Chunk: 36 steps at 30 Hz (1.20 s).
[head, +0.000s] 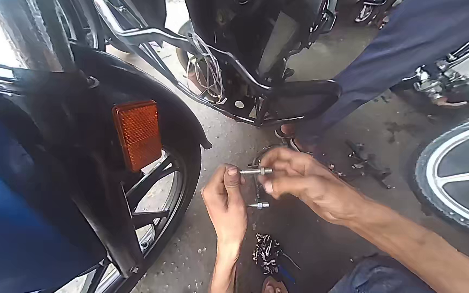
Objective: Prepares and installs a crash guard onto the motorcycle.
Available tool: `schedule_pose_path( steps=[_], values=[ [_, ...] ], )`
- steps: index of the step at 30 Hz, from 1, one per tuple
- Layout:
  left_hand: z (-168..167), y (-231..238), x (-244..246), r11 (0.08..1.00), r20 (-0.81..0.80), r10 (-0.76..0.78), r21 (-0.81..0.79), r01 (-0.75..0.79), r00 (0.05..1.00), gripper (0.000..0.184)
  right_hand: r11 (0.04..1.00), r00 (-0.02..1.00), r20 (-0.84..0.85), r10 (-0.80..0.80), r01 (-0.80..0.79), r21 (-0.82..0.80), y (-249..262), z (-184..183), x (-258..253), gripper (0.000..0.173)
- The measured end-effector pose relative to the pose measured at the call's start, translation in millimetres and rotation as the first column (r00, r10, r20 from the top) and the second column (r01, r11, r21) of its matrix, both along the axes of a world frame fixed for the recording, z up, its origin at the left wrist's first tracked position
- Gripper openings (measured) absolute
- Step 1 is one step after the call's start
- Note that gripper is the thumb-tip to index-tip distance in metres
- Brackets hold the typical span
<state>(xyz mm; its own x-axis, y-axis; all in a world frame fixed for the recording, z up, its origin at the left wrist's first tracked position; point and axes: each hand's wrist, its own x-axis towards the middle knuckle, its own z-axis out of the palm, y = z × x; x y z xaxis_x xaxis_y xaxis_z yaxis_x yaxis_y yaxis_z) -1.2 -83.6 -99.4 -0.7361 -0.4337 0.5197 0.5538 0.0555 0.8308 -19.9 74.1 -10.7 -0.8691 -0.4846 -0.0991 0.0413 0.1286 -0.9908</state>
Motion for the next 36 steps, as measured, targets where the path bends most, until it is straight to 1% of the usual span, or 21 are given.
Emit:
schedule_pose_path(
  steps=[2,3,5,6,7,9,10,15,17,18,19,21,23,25,26,28,30,31,33,34,36],
  values=[
    [2,-1,2,1.0,-0.014,0.01,-0.009,-0.01,1.0,0.037,0.998,0.998,0.002,0.068,-0.068,0.005,4,3,-6,0.058],
    [3,-1,2,1.0,-0.021,0.015,-0.018,-0.015,1.0,0.037,0.997,0.997,0.023,0.07,-0.07,0.019,5,4,-7,0.053],
    [4,1,3,1.0,-0.028,0.012,-0.026,-0.013,1.0,0.038,0.998,0.999,0.044,0.014,-0.017,0.062,1,5,-3,0.028],
    [4,1,4,1.0,-0.032,0.008,-0.025,-0.009,0.999,0.038,0.999,0.999,0.028,-0.016,0.015,0.053,-1,4,-1,0.025],
    [5,1,4,1.0,-0.034,0.009,-0.025,-0.01,0.999,0.038,1.0,1.0,-0.001,-0.016,0.016,0.022,0,4,-1,0.013],
    [5,0,4,1.0,-0.028,0.019,-0.019,-0.019,0.999,0.038,0.997,0.997,-0.013,0.072,-0.072,-0.017,5,6,-7,0.043],
    [5,0,3,1.0,-0.03,0.022,-0.021,-0.023,0.999,0.038,0.995,0.995,0.007,0.1,-0.099,-0.018,7,6,-9,0.051],
    [6,1,4,0.999,-0.043,0.016,-0.028,-0.017,0.999,0.04,1.0,1.0,0.012,-0.001,0.001,0.018,-2,6,1,0.014],
    [7,0,5,1.0,-0.042,0.011,-0.018,-0.012,0.999,0.039,0.998,0.998,0.002,0.056,-0.056,-0.007,3,10,-3,0.051],
    [7,-1,5,1.0,-0.041,0.01,-0.015,-0.011,0.999,0.039,0.998,0.997,0.025,0.067,-0.067,-0.012,4,11,-3,0.062],
    [7,-1,5,1.0,-0.039,0.01,-0.016,-0.011,0.999,0.039,0.998,0.997,0.044,0.058,-0.058,0.001,3,11,0,0.057],
    [8,-1,6,1.0,-0.041,0.006,-0.022,-0.007,0.999,0.038,0.999,0.999,0.05,0.017,-0.018,0.035,-2,9,5,0.03],
    [8,-1,7,1.0,-0.045,0.006,-0.029,-0.008,0.999,0.037,0.999,0.999,-0.037,0.01,-0.009,0.032,-2,9,5,0.014],
    [8,-1,7,1.0,-0.042,0.004,-0.018,-0.005,0.999,0.037,0.997,0.996,-0.07,0.055,-0.051,0.064,2,13,0,0.053],
    [8,-2,7,1.0,-0.044,-0.001,-0.011,0.0,0.999,0.037,0.996,0.998,-0.047,0.045,-0.041,0.076,2,14,-1,0.058],
    [9,-2,8,1.0,-0.046,-0.006,-0.006,0.006,0.999,0.036,0.997,1.0,0.006,0.0,-0.001,0.076,-1,11,2,0.026],
    [9,-4,8,1.0,-0.052,-0.003,-0.004,0.003,0.999,0.035,0.999,1.0,-0.014,0.015,-0.014,0.037,-4,8,3,0.015],
    [10,-5,8,1.0,-0.051,0.001,-0.004,-0.002,0.999,0.036,0.999,0.998,-0.057,0.039,-0.039,0.004,-2,7,1,0.014],
    [10,-5,8,1.0,-0.046,0.011,0.004,-0.011,0.999,0.036,0.995,0.992,-0.081,0.094,-0.095,-0.009,1,10,-2,0.05],
    [10,-5,9,1.0,-0.046,0.015,0.003,-0.014,0.999,0.035,0.996,0.995,-0.051,0.091,-0.091,-0.009,1,11,-2,0.052],
    [9,-6,9,1.0,-0.043,0.023,-0.011,-0.024,0.999,0.035,0.999,0.999,0.013,0.044,-0.044,0.003,-2,10,1,0.026]
  ],
)
